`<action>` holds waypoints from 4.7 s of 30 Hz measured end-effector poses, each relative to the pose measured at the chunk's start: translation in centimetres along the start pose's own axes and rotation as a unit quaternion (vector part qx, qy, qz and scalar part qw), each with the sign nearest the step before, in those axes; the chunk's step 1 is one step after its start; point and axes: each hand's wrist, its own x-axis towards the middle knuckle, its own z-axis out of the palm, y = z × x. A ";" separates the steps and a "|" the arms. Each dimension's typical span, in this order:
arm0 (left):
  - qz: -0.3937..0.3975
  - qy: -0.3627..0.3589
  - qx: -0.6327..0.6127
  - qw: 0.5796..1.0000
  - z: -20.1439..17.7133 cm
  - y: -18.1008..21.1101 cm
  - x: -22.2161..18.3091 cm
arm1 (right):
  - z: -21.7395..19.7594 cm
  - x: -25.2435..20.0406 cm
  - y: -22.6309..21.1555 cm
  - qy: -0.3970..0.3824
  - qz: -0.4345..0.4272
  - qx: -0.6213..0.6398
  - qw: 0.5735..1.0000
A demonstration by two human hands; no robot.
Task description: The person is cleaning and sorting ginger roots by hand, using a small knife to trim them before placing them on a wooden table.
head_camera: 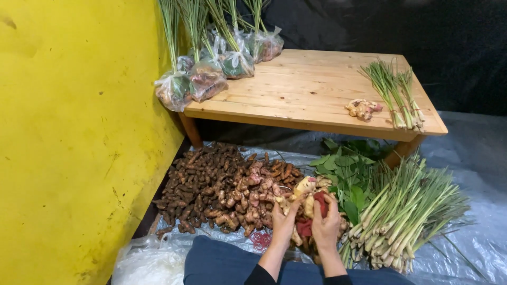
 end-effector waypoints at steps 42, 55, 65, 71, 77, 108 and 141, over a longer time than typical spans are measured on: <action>0.050 -0.182 0.076 0.979 -1.9 4.0 -1.3 | -2.5 4.1 1.9 -0.156 0.095 0.236 0.954; 0.170 -0.225 0.171 0.944 -1.8 4.4 -3.0 | -1.1 4.2 0.6 -0.148 -0.019 -0.009 0.989; 0.112 -0.242 0.148 0.952 -1.2 4.1 -2.8 | -2.6 7.3 3.2 -0.070 0.346 0.229 0.907; 0.044 -0.186 0.056 0.980 -1.7 2.3 -0.9 | -4.1 6.8 2.0 -0.041 0.400 0.362 0.841; -0.025 -0.153 -0.052 0.987 -1.3 2.8 -1.1 | -3.7 4.6 2.3 -0.170 0.363 0.433 0.807; -0.157 -0.115 -0.236 0.952 0.1 0.4 -0.1 | -2.8 6.4 5.0 0.052 0.305 0.198 0.930; 0.028 -0.122 0.250 0.960 15.7 -3.4 27.5 | -3.6 20.8 13.1 0.073 0.214 0.230 0.947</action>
